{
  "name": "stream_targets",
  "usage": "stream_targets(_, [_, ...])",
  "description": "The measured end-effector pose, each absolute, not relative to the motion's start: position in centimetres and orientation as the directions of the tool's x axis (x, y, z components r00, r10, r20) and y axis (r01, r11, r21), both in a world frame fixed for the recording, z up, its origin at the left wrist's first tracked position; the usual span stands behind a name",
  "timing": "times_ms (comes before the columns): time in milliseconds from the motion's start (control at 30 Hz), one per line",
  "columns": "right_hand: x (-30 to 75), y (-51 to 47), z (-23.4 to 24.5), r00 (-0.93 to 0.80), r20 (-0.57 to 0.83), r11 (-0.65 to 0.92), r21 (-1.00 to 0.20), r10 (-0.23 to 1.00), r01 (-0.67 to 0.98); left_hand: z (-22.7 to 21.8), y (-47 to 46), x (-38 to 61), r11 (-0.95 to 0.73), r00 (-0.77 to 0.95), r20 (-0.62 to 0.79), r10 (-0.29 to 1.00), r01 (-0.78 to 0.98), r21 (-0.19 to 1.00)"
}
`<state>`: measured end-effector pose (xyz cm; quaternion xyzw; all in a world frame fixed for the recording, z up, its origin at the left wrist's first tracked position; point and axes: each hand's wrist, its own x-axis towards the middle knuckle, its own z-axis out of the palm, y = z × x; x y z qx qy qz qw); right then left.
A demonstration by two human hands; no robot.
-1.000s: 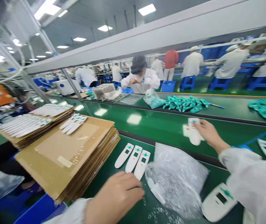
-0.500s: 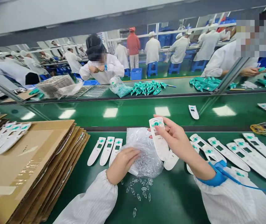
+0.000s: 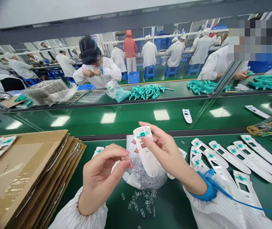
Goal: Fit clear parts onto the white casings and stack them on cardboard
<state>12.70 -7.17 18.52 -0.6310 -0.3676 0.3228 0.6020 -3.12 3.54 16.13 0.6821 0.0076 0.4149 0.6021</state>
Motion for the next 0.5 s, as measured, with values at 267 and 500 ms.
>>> stream_targets(267, [10.0, -5.1, 17.4, 0.530, 0.101, 0.049, -0.993, 0.842, 0.111, 15.8, 6.0, -3.0, -0.508, 0.553, 0.662, 0.507, -0.429, 0.747])
stream_targets(500, [9.0, -5.2, 16.0, 0.574, 0.160, -0.088, -0.921, 0.803, 0.380, 15.0, 6.7, -2.8, -0.789, 0.388, 0.812, 0.436, -0.270, 0.552])
